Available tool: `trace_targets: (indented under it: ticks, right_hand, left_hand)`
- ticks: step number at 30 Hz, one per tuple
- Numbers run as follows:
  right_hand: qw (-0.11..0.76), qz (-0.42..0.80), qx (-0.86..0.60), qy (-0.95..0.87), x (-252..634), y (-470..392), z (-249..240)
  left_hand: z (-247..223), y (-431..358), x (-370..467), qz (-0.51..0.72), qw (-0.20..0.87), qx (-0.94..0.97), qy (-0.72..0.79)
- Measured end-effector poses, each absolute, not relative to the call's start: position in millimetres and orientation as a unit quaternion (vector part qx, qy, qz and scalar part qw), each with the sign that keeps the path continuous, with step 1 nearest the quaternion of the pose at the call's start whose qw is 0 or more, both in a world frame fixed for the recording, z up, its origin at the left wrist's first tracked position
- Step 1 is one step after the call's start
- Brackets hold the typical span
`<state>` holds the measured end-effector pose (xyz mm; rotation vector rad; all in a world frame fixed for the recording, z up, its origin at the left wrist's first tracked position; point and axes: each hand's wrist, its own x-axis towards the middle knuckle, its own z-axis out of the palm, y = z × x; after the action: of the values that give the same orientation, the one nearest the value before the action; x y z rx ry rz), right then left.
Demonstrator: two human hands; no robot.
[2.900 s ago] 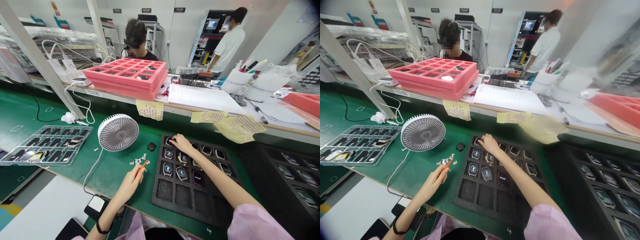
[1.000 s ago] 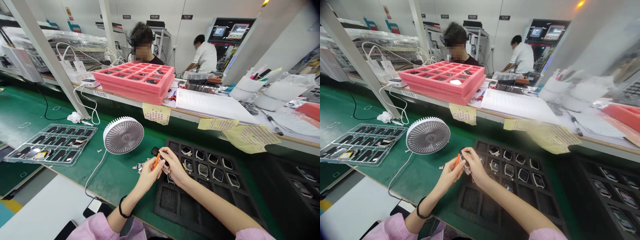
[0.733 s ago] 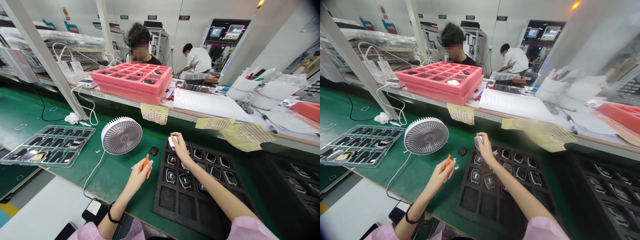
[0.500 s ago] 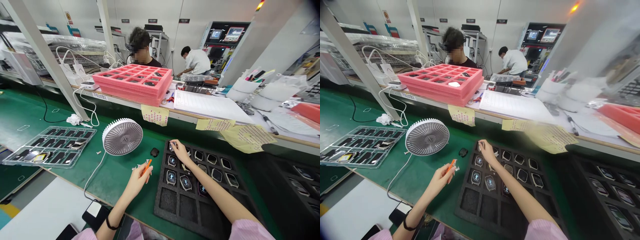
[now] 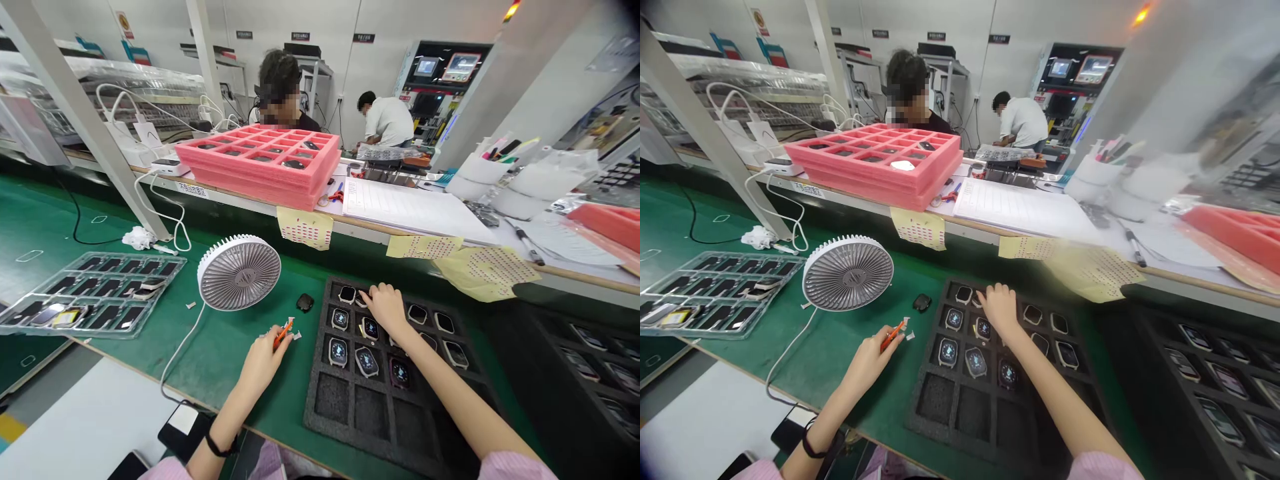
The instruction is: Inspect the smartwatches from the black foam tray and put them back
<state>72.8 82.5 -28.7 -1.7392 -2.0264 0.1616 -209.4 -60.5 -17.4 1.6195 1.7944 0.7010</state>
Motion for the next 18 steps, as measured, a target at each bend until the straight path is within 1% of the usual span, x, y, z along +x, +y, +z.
trace_targets:
  ticks: [5, 11, 13, 15, 16, 18]
  right_hand:
    - [0.288, 0.126, -0.606, -0.731, 74.5, 80.9, -33.3]
    - [0.412, 0.266, -0.549, -0.677, 63.0, 68.3, -17.4]
    - [0.466, 0.364, -0.512, -0.624, 50.9, 57.9, -4.7]
    - [0.506, 0.542, -0.428, -0.517, 35.6, 44.0, 9.1]
    - [0.498, 0.619, -0.387, -0.468, 27.8, 36.6, 15.4]
    - [0.467, 0.712, -0.330, -0.407, 13.7, 22.7, 25.2]
  left_hand:
    - [-16.8, -60.3, -205.9, 0.286, 0.322, 0.615, 0.661]
    - [-1.5, -60.2, -189.5, 0.338, 0.399, 0.636, 0.568]
    - [4.6, -59.1, -179.9, 0.359, 0.449, 0.625, 0.528]
    - [10.6, -57.3, -169.3, 0.379, 0.508, 0.603, 0.484]
    - [13.3, -56.3, -164.2, 0.388, 0.535, 0.588, 0.466]
    - [18.0, -54.4, -155.9, 0.403, 0.572, 0.556, 0.449]
